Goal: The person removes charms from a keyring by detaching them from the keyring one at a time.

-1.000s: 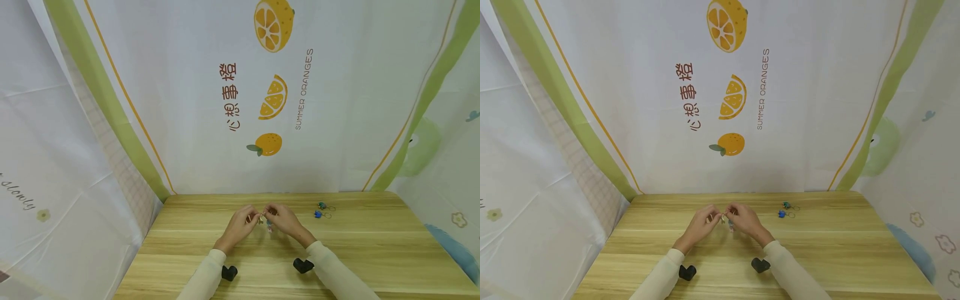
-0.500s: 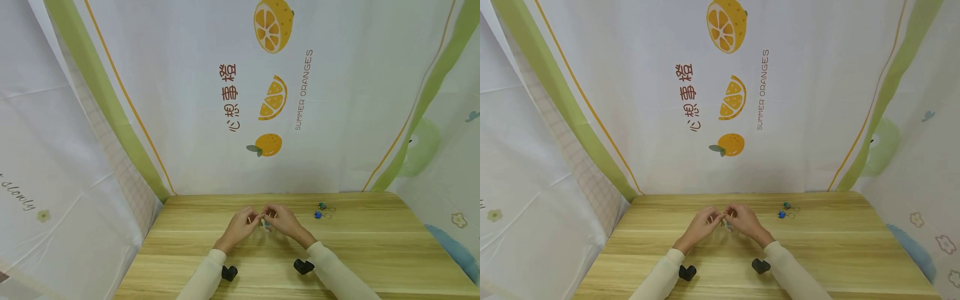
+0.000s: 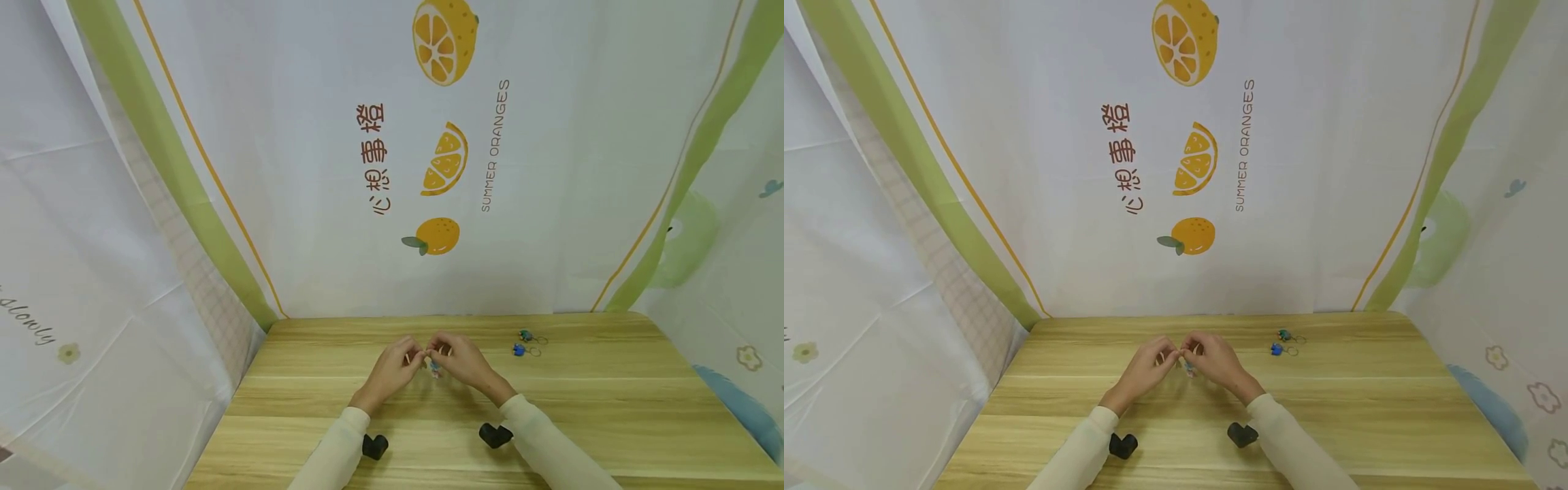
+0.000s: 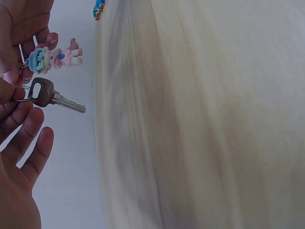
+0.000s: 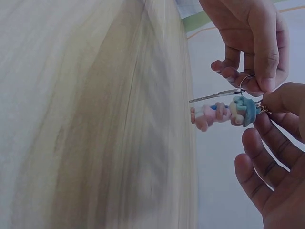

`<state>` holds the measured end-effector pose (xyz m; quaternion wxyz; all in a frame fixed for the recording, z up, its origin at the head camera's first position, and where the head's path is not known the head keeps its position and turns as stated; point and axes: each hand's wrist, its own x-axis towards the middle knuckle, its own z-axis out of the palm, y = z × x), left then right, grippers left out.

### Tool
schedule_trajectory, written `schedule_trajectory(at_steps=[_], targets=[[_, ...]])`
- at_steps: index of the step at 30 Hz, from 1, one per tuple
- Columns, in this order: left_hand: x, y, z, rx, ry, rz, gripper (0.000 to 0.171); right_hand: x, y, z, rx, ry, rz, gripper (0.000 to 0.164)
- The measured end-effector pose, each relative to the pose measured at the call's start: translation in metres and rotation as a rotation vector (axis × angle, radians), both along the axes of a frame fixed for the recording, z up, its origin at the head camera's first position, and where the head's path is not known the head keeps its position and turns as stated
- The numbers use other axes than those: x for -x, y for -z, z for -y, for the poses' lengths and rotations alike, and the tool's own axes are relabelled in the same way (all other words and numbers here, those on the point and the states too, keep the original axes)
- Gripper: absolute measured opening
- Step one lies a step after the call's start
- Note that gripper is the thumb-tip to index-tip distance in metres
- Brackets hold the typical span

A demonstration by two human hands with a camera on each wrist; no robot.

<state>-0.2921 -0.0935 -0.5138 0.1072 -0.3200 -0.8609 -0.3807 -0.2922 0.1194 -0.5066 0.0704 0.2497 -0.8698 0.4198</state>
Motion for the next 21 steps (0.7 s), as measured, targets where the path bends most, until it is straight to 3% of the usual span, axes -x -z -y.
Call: schedule_trajectory(at_steps=[10, 21], targets=[[-0.0002, 0.0005, -0.004, -0.007, -0.001, -0.078, 0.011, 0.0009, 0.0031, -0.0004, 0.001, 0.047, -0.004, 0.006], [-0.0002, 0.0019, -0.0045, -0.029, 0.021, -0.074, 0.012, -0.0001, 0.0024, -0.0039, 0.007, 0.077, 0.024, 0.008]])
